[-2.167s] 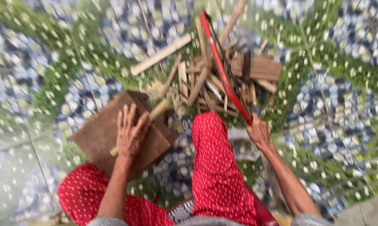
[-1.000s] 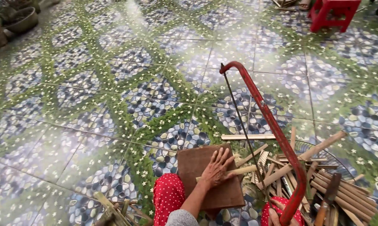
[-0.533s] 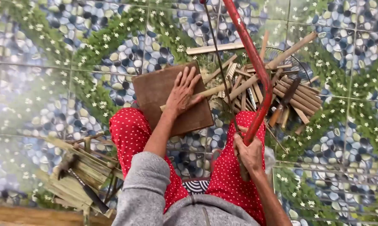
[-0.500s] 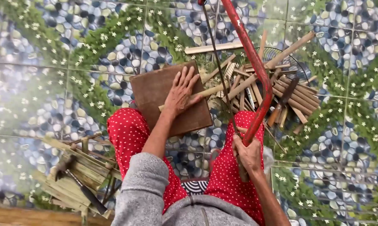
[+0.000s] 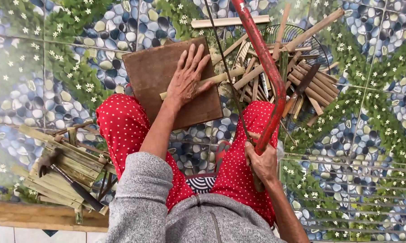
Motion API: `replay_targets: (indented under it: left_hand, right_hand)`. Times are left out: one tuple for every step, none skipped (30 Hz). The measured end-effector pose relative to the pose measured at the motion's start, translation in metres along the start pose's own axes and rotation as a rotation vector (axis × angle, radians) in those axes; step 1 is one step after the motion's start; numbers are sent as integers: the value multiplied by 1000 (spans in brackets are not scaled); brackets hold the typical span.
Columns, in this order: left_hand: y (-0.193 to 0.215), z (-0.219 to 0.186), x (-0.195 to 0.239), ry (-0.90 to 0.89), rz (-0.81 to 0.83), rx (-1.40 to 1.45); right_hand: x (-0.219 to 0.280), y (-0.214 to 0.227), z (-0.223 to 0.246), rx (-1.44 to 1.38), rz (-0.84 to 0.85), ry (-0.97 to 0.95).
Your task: The person arranges bamboo strips on a wooden board, marks them with a blue marker, and uses a hammer to tap them into place. They then use a red bow saw to cut a bamboo piece on the board, repeating the cutting action on the same piece.
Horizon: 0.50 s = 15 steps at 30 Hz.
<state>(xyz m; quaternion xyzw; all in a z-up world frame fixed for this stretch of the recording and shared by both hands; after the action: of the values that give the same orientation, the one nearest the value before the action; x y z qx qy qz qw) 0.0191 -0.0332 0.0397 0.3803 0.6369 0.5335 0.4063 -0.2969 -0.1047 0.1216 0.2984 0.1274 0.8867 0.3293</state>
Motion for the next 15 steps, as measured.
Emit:
replay_targets:
  left_hand:
    - [0, 0, 0, 2, 3, 3]
    - [0, 0, 0, 2, 10, 17]
    - [1, 0, 0, 3, 16, 32]
    - [1, 0, 0, 5, 18, 35]
    - [2, 0, 0, -1, 19, 49]
    - [3, -1, 1, -6, 20, 65]
    - [3, -1, 0, -2, 23, 70]
    - [4, -1, 0, -5, 19, 71]
    - [4, -1, 1, -8, 16, 72]
    - [4, 0, 1, -4, 19, 72]
    - [4, 0, 1, -8, 8, 65]
    - [4, -1, 1, -15, -2, 59]
    - [4, 0, 2, -12, 2, 61]
    - [4, 0, 2, -13, 3, 65]
    - [4, 0, 1, -14, 5, 70]
  right_hand:
    - [0, 0, 1, 2, 2, -4]
    - [0, 0, 2, 20, 0, -6]
    - [0, 0, 3, 39, -2, -8]
    - [0, 0, 5, 41, 0, -11]
    - [0, 0, 9, -14, 4, 2]
    - [0, 0, 12, -67, 9, 14]
    - [1, 0, 11, -62, 12, 9]
    - [1, -1, 11, -36, 18, 26]
    - [2, -2, 10, -9, 24, 44]
    - [4, -4, 8, -8, 29, 42]
    - [7, -6, 5, -35, 21, 41]
    - [10, -6, 2, -62, 12, 39]
    - [10, -7, 3, -60, 15, 36]
    - [11, -6, 5, -63, 11, 48]
    - [12, -6, 6, -66, 7, 60]
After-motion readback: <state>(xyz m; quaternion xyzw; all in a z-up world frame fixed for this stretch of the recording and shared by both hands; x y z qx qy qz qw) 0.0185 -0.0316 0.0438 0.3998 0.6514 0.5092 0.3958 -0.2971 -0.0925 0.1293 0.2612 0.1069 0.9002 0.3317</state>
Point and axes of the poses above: each hand's wrist, its own x-axis away from the middle knuckle, its own y-axis out of the back of the hand, z = x × y, the point moved 4 cm from there along -x, towards the middle knuckle, and after that the axes turned 2 degrees about y, right-handed, at the moved point
